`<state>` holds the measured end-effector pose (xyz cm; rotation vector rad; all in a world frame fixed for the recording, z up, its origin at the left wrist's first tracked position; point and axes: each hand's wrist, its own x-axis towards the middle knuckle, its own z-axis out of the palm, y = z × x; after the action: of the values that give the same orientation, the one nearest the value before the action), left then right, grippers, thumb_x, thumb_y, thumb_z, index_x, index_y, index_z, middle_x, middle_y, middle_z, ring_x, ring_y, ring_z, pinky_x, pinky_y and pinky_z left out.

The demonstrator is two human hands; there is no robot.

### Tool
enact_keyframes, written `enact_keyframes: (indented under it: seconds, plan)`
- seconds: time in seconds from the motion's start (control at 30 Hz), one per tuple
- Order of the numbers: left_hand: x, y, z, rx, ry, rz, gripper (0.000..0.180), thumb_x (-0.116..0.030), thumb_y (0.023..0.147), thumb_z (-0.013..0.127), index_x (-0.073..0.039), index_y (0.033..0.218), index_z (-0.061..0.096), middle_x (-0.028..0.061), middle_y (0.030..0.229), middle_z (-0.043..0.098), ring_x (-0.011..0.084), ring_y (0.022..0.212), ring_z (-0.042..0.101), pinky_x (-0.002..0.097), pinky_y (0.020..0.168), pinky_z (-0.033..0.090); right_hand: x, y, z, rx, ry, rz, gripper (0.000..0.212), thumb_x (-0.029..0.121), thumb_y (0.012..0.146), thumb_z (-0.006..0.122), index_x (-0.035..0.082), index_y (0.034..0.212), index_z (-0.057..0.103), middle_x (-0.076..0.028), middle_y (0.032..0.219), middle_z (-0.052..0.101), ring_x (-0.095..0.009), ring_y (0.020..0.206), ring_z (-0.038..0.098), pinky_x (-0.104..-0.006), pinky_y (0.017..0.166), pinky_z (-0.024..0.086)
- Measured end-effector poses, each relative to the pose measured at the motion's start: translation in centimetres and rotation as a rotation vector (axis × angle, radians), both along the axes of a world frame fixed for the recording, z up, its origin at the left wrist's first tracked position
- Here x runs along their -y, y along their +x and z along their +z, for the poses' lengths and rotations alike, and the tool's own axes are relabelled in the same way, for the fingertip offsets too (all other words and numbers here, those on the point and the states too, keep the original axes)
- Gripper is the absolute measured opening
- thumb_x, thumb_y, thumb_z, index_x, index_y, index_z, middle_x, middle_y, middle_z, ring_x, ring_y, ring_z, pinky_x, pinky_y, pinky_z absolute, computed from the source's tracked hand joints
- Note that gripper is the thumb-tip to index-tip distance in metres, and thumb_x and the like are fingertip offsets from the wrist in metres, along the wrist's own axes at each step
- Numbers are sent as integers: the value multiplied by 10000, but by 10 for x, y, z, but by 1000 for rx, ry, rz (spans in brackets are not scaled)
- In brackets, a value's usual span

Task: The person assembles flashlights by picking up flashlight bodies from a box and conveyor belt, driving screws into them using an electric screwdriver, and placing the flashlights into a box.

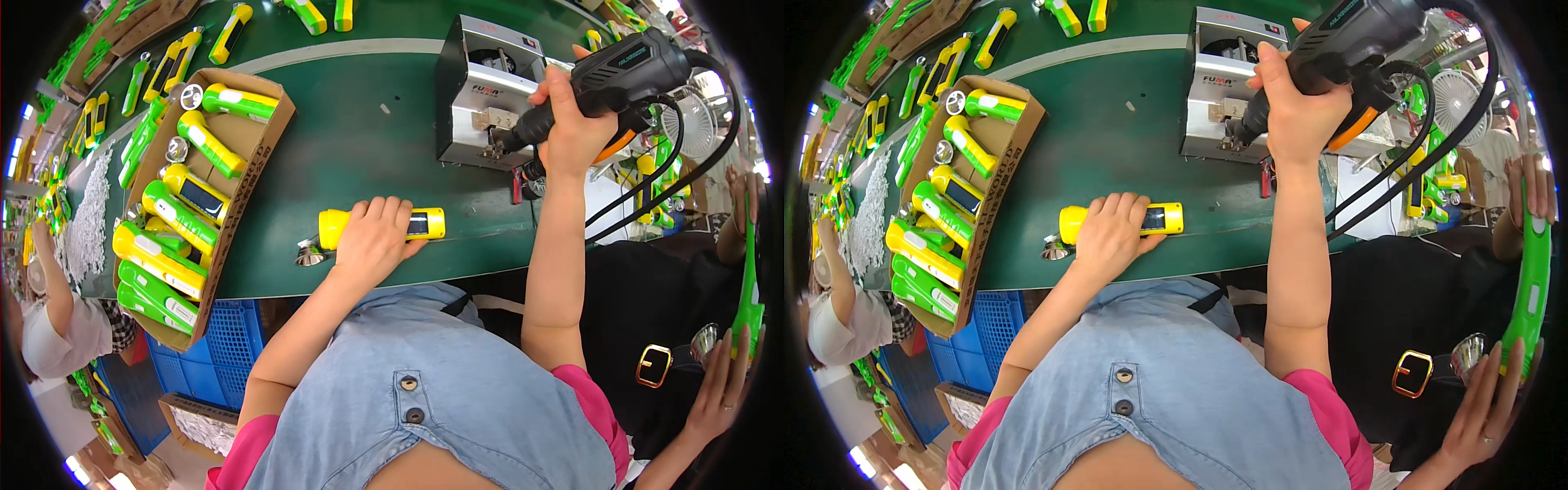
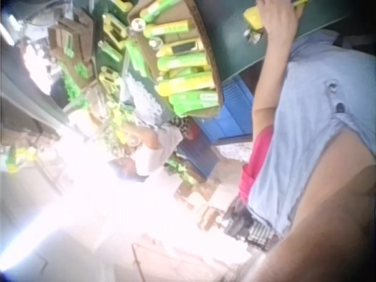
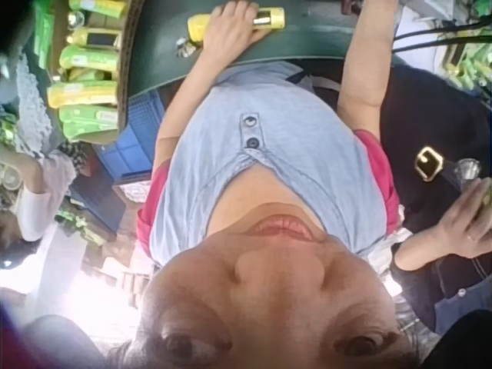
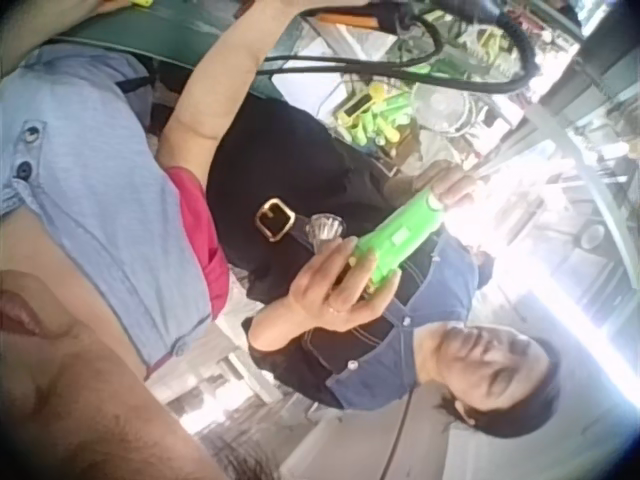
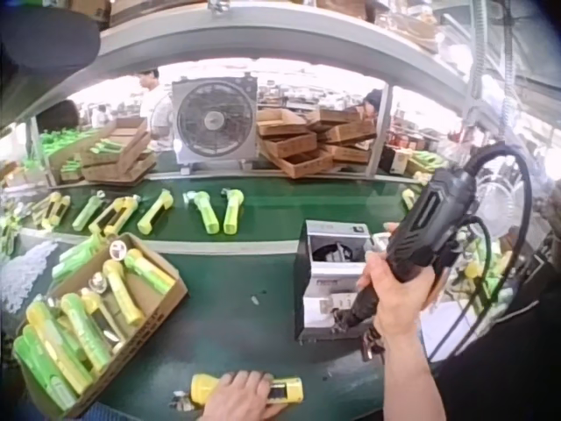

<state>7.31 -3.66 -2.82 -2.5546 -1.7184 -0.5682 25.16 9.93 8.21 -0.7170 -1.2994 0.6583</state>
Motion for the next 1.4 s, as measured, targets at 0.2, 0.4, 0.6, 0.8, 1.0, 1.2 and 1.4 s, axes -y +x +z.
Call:
enact_keyframes:
  seconds: [0.2, 0.4, 0.6, 0.8, 1.0, 1.2, 1.4]
  plan:
    - [1, 0, -2, 28, 32, 17, 510, -351, 607, 709, -36, 974, 547, 69, 891, 526, 210, 819, 509, 317, 724, 397, 52, -16, -1, -36, -78, 40, 423, -17, 763, 585, -103, 1144, 421, -60, 649, 525, -130, 531, 528, -238, 527, 437]
    - [-1, -1, -2, -1, 6, 26, 503, -356, 623, 698, -34, 980, 550, 59, 890, 524, 201, 821, 506, 309, 720, 397, 77, -32, -7, 66, 36, 196, 463, 0, 787, 548, -108, 1190, 347, -75, 650, 536, -131, 544, 535, -242, 542, 448]
    - [-1, 1, -3, -1, 32, 15, 489, -365, 627, 691, -36, 966, 561, 54, 871, 522, 194, 808, 505, 304, 704, 395, 72, -40, -25, -58, -35, 220, 409, -43, 741, 640, -65, 1109, 461, -44, 623, 563, -92, 530, 547, -211, 520, 460]
    - [0, 0, -1, 3, 18, 19, 502, -366, 621, 692, -27, 967, 562, 57, 858, 519, 197, 796, 502, 308, 696, 395, 69, -41, -36, -3, -37, 239, 453, -66, 727, 647, -56, 1130, 439, -37, 680, 565, -87, 548, 545, -204, 525, 450]
    - [-2, -1, 0, 5, 21, 10, 509, -363, 612, 691, -26, 970, 557, 59, 852, 513, 200, 787, 501, 311, 690, 395, 71, -46, -46, -13, -118, 256, 486, -76, 717, 648, -51, 1150, 430, -24, 685, 555, -62, 567, 521, -177, 542, 425]
    - [0, 0, -1, -36, 35, 18, 515, -386, 620, 671, -28, 969, 546, 56, 850, 505, 193, 783, 499, 302, 686, 395, 71, -40, -55, 205, -78, 254, 486, -69, 731, 587, -55, 1170, 379, -53, 664, 545, -99, 569, 528, -214, 560, 440]
    - [-2, 1, -5, -80, 23, 20, 546, -423, 635, 644, -27, 996, 541, 58, 902, 523, 192, 795, 504, 293, 697, 397, 67, -35, -56, 215, -162, 385, 297, -99, 739, 534, -18, 991, 400, -63, 637, 472, -138, 544, 483, -238, 526, 449]
